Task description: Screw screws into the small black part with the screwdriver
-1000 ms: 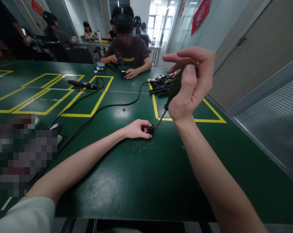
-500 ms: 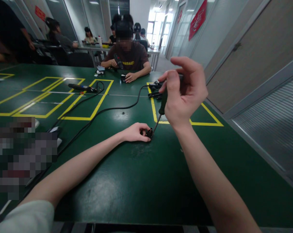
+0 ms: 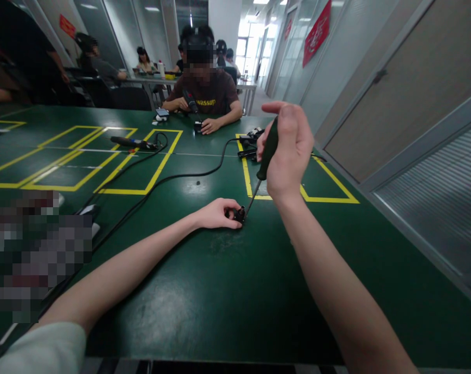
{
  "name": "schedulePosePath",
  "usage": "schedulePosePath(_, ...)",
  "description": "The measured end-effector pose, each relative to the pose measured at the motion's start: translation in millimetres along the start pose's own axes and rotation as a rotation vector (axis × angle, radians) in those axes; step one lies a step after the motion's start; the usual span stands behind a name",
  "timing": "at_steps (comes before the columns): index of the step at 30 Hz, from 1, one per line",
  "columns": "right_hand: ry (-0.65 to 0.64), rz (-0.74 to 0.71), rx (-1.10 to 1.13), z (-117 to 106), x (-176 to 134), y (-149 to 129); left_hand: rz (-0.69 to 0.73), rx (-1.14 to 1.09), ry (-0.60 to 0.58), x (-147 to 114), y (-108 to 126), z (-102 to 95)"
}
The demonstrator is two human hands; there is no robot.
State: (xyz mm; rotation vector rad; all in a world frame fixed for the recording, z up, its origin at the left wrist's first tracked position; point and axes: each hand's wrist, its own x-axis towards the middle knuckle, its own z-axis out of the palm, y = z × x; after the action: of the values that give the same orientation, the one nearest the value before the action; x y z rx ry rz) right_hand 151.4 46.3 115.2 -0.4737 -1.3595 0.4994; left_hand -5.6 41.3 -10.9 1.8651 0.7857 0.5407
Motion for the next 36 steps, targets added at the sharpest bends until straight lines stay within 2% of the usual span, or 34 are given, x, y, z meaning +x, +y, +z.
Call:
schedulePosePath(2, 0.129, -0.043, 0.058, 4.7, -1.3, -4.8, 0.001, -0.002, -0.003, 0.1, 0.2, 0.0)
schedulePosePath(4, 0.157, -0.021, 0.080, 7.4, -2.2, -10.2, 0.002, -0.004, -0.005, 0.2, 0.3, -0.1)
schedulePosePath(10, 0.011, 0.172, 0.263, 6.9, 1.3, -23.7, 0.004, 0.000, -0.008, 0.7, 0.5, -0.1)
schedulePosePath(15, -0.025, 0.284, 0.426, 8.5, 2.4, -37.2, -0.002, 0.020, -0.015, 0.8, 0.7, -1.1)
schedulePosePath(20, -0.111, 0.384, 0.420, 10.4, 1.5, -46.9, 0.003, 0.012, -0.018, 0.3, 0.1, -1.8)
schedulePosePath(25, -0.074, 0.416, 0.364, 9.6, 3.0, -46.6, -0.004, 0.013, -0.021, 0.9, -1.7, -1.4)
schedulePosePath(29, -0.154, 0.443, 0.427, 5.0, 8.0, -38.3, -0.009, 0.004, -0.016, 0.6, -2.1, -1.2)
schedulePosePath(32, -0.243, 0.405, 0.408, 1.8, 10.4, -32.8, -0.010, -0.003, -0.015, -0.1, -0.4, -0.5)
schedulePosePath(36, -0.224, 0.371, 0.350, 2.9, 8.0, -35.5, -0.003, -0.010, 0.004, -0.7, 1.8, 1.5)
